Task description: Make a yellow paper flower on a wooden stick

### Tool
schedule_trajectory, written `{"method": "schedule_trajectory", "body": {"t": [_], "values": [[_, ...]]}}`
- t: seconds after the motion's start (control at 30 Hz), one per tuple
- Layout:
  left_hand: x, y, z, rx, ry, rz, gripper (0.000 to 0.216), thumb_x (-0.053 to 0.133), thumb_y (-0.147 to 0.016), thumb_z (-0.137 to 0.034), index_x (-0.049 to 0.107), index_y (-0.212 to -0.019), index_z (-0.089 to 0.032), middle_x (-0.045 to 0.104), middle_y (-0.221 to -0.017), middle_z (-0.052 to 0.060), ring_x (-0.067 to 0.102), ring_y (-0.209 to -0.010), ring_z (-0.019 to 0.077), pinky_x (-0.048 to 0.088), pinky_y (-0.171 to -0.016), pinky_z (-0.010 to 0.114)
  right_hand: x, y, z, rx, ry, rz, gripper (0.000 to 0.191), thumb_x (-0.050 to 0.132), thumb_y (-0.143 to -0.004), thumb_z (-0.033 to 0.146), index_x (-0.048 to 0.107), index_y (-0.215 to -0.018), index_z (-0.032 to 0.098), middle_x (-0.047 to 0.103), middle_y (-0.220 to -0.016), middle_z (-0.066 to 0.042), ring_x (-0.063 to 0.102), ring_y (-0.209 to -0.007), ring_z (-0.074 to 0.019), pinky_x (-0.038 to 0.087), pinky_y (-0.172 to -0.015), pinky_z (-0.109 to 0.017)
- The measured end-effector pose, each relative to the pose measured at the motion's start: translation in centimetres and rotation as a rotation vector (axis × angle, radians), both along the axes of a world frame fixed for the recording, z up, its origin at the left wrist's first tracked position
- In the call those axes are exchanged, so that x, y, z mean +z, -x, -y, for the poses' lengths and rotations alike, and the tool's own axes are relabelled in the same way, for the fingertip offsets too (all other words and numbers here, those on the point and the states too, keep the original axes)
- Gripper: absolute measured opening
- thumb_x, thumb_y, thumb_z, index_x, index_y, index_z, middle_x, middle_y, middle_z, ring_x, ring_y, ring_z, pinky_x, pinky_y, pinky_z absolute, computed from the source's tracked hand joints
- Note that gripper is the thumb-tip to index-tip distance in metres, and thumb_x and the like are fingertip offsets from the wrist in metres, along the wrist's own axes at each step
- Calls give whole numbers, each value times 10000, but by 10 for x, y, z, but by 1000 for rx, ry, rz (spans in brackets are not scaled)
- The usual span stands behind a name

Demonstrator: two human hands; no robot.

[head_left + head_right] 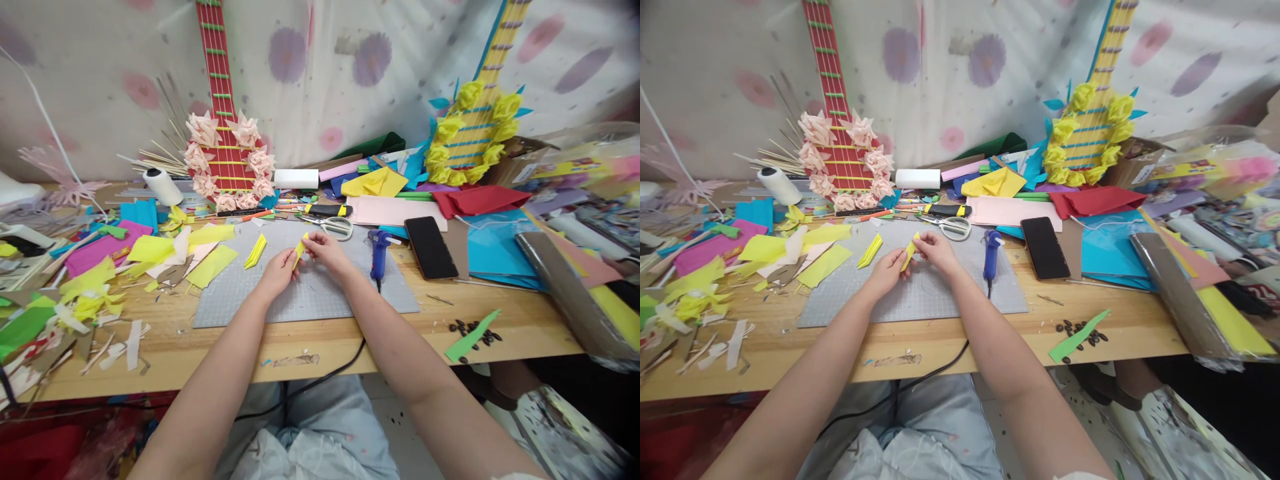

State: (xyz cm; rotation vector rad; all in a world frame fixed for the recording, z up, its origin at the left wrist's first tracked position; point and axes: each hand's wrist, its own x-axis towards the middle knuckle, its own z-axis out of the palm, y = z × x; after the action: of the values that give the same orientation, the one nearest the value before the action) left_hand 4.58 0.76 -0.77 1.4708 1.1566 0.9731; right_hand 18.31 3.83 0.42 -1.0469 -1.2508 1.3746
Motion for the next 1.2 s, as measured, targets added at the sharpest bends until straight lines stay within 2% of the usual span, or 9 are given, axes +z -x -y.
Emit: {"method": "schedule_trajectory", "body": {"t": [0.1,0.3,0.43,0.57,0.8,1.0,1.2], "values": [[3,2,1,-45,-24,-48,287,368,-847,-366,545,-800,-145,537,-607,-15,427,-446,54,351,-440,184,1,-2,0,17,13,-49,336,678,-573,454,540,-679,166,551,-551,37,450,-482,-51,351,-494,-201],[5,0,3,-10,19,16,273,404,-835,-360,475,-668,-156,435,-500,-46,395,-400,49,320,-418,182,1,-2,4,46,48,-99,322,675,-603,433,565,-725,156,570,-609,28,461,-508,-44,354,-501,-189],[9,2,4,-65,145,120,220,437,-820,-348,462,-703,-164,452,-510,-38,436,-413,70,347,-383,184,1,-1,5,72,55,-66,330,689,-576,431,553,-693,155,565,-606,30,465,-506,-47,366,-505,-195],[16,6,7,-148,261,177,193,497,-792,-332,479,-715,-156,443,-539,-40,433,-429,62,394,-392,184,2,-1,5,29,53,-74,349,696,-553,442,548,-693,158,565,-604,32,481,-512,-54,372,-507,-200],[19,8,8,-118,294,218,151,482,-802,-279,536,-822,-139,397,-578,-50,400,-425,50,469,-423,230,2,1,4,-23,75,-142,364,686,-561,462,553,-710,158,559,-602,32,479,-500,-51,378,-504,-201],[16,8,8,-139,340,203,138,480,-804,-265,517,-850,-140,516,-659,-2,510,-490,81,483,-433,235,0,3,4,-26,38,-111,361,677,-563,465,532,-697,163,554,-592,34,472,-491,-53,382,-503,-206],[17,8,8,-131,316,227,157,489,-804,-272,537,-865,-135,443,-572,-39,456,-439,64,443,-389,198,-3,4,1,-98,-92,-11,395,611,-635,445,565,-938,195,551,-600,42,462,-496,-67,386,-510,-221]]}}
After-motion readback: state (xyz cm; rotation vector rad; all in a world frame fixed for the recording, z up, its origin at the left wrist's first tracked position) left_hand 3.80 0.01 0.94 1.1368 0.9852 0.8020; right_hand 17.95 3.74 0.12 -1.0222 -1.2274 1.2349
